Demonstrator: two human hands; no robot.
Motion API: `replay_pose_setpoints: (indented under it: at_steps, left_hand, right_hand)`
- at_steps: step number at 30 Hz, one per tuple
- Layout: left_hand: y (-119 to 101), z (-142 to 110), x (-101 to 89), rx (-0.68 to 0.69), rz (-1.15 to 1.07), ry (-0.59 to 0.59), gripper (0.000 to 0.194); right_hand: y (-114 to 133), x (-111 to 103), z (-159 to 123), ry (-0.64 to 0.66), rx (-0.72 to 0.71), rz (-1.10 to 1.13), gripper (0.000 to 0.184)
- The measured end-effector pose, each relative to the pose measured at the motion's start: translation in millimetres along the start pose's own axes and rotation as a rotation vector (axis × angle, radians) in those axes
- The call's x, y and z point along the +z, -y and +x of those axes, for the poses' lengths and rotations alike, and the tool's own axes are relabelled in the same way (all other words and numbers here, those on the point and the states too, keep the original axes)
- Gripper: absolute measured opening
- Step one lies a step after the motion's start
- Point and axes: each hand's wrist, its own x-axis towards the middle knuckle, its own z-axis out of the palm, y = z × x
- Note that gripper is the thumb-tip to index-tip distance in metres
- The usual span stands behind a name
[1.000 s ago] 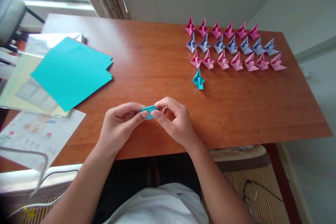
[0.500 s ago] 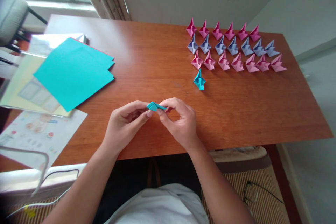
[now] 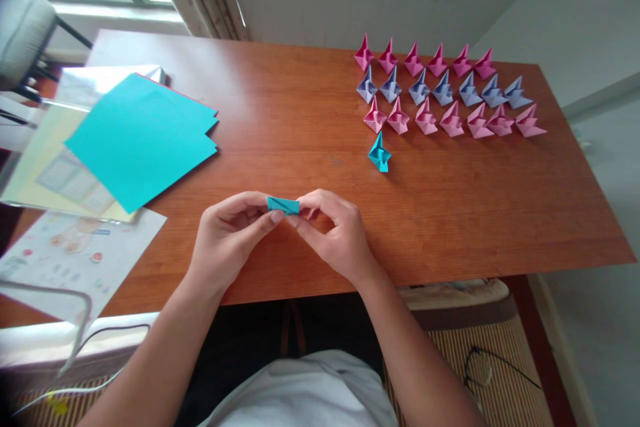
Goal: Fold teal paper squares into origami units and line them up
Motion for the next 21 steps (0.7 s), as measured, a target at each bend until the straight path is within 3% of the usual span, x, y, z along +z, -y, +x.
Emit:
replay_pose_setpoints:
  at_steps: [4,10,21]
  left_hand:
    - [-1.1,0.7,2.3,0.058,0.074,0.028,0.010]
    - [-5.2,-1.5,-3.5,-0.032,-0.005,0.102,0.021]
    - [-7.2,2.5,-5.4,-0.108,-0.106,0.059,0.025]
  right_hand:
    - [1.1,-1.4,2.4,-0.069,-0.107,-0.027,0.012]
    - [1.7,-1.1,0.4,-0.180,-0.255,-0.196,0.023]
    - [-2.7,-1.4,-8.4,-0.079,-0.431,-0.459,0.035]
